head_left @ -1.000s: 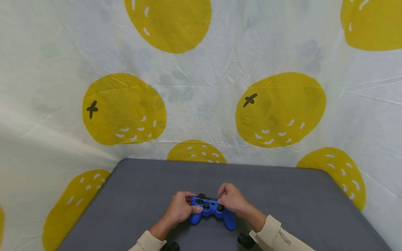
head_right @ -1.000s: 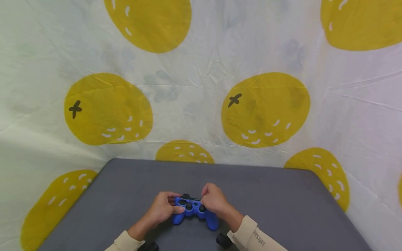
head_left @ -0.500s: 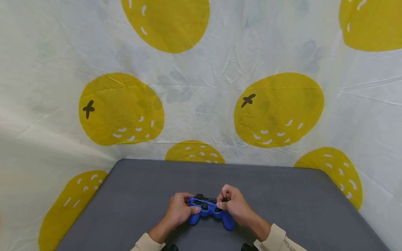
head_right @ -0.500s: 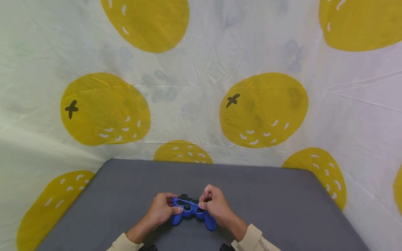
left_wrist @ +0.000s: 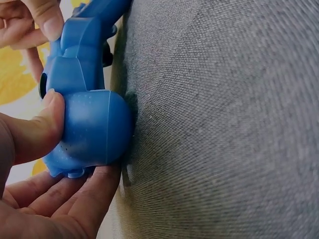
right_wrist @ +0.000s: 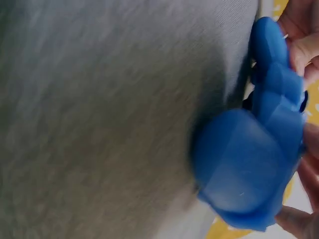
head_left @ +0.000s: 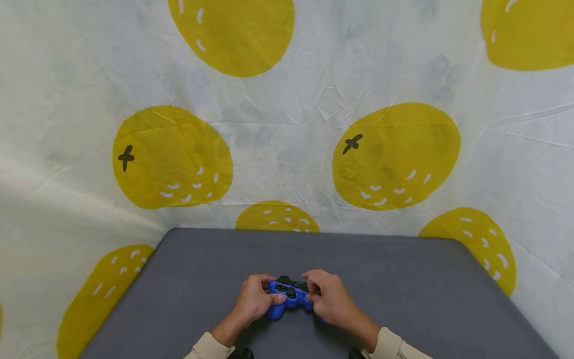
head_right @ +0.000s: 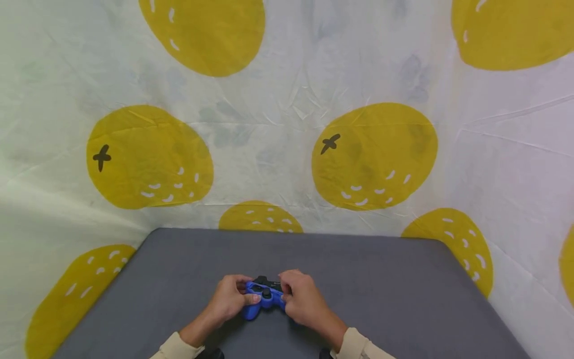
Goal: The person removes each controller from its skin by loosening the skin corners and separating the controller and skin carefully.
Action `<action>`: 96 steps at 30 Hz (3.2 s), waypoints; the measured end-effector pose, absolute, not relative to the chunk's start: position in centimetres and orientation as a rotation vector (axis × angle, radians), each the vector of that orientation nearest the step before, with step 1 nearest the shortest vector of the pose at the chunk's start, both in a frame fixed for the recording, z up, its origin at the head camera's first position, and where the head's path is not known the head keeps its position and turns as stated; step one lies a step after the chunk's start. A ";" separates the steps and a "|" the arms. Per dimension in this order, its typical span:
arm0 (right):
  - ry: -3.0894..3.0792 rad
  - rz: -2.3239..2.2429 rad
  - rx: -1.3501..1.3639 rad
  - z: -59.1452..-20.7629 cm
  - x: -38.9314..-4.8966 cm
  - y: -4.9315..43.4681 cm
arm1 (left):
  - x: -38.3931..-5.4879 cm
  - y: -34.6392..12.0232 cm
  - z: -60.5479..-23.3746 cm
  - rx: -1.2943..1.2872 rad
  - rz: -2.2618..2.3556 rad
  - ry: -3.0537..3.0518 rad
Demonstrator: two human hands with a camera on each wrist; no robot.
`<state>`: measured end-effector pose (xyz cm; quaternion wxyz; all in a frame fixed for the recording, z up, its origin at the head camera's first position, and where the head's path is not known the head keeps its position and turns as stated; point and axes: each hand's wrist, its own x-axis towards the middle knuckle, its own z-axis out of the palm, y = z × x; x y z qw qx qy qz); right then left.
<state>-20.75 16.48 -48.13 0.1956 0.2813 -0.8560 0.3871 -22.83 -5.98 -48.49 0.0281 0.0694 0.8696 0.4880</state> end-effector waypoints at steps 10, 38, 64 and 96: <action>-2.761 1.392 0.561 -45.9 -21.9 14.9 | -23.0 -6.2 -48.8 0.225 1.517 2.660; -2.483 0.993 0.644 -47.7 -20.6 12.5 | -21.9 -6.1 -49.1 0.220 1.441 2.842; -2.745 1.118 0.543 -48.3 -20.1 21.1 | -22.1 -6.3 -49.0 0.300 1.525 2.772; -2.883 1.363 0.677 -49.0 -20.0 21.6 | -22.5 -7.3 -49.5 0.405 1.371 2.610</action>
